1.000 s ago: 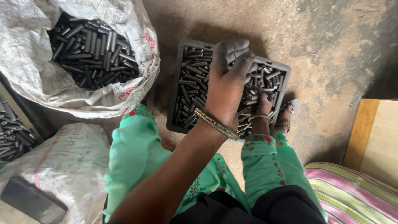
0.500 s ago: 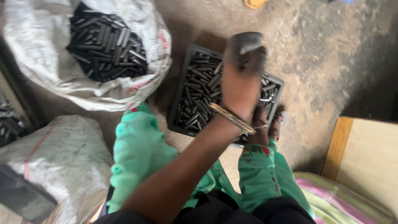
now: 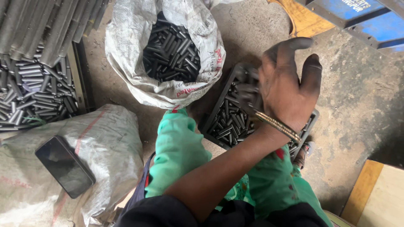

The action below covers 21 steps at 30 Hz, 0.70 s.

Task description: The person sits on the floor and transfers black cylindrical metal parts by hand from a woven sack into a plastic tray, grabbing handfuls and spreading them across the tray. They continue filling and leveling the tray, then reach back into the sack near the end.

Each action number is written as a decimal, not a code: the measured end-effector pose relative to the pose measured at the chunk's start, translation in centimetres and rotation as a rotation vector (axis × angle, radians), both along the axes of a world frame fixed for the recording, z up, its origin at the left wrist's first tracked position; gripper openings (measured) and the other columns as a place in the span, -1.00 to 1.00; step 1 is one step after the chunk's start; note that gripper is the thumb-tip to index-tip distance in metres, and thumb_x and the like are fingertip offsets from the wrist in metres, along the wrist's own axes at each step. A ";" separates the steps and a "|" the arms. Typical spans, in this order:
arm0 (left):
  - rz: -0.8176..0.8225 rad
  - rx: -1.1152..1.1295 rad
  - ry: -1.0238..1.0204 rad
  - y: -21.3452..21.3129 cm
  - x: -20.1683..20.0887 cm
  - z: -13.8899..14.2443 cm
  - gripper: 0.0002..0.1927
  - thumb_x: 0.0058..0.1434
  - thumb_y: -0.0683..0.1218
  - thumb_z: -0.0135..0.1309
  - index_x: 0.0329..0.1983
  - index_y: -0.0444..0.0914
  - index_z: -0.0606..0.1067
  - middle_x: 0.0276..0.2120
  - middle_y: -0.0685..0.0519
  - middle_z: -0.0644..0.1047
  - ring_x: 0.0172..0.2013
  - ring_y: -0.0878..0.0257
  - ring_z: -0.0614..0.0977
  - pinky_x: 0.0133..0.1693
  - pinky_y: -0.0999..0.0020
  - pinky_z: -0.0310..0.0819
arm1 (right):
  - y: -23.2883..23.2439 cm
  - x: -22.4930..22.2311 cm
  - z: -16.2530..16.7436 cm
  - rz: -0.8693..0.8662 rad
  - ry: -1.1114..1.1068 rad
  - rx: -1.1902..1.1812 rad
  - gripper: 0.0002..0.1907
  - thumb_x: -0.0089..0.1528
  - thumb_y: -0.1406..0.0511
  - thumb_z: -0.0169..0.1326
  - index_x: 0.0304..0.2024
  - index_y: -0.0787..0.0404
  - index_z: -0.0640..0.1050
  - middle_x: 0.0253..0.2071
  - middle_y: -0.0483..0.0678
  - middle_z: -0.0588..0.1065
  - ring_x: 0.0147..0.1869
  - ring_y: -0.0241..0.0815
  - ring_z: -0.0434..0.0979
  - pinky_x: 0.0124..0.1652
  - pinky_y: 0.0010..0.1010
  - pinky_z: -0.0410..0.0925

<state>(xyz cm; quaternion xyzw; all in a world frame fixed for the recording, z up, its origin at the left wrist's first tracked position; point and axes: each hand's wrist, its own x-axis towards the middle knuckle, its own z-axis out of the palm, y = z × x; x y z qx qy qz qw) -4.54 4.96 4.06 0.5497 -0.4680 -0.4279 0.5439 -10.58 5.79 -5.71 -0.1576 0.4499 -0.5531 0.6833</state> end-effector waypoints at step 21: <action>-0.621 0.871 1.044 3.7 -7.5 -8.7 -0.50 0.28 0.24 0.02 0.09 -0.18 0.49 -0.18 -0.04 0.63 -0.25 0.12 0.63 -0.23 0.15 0.50 | 16.4 -12.4 8.3 -0.587 0.669 -0.255 -0.72 0.48 0.29 0.13 0.17 0.31 0.52 0.14 0.18 0.58 0.07 0.00 0.62 0.12 -0.22 0.50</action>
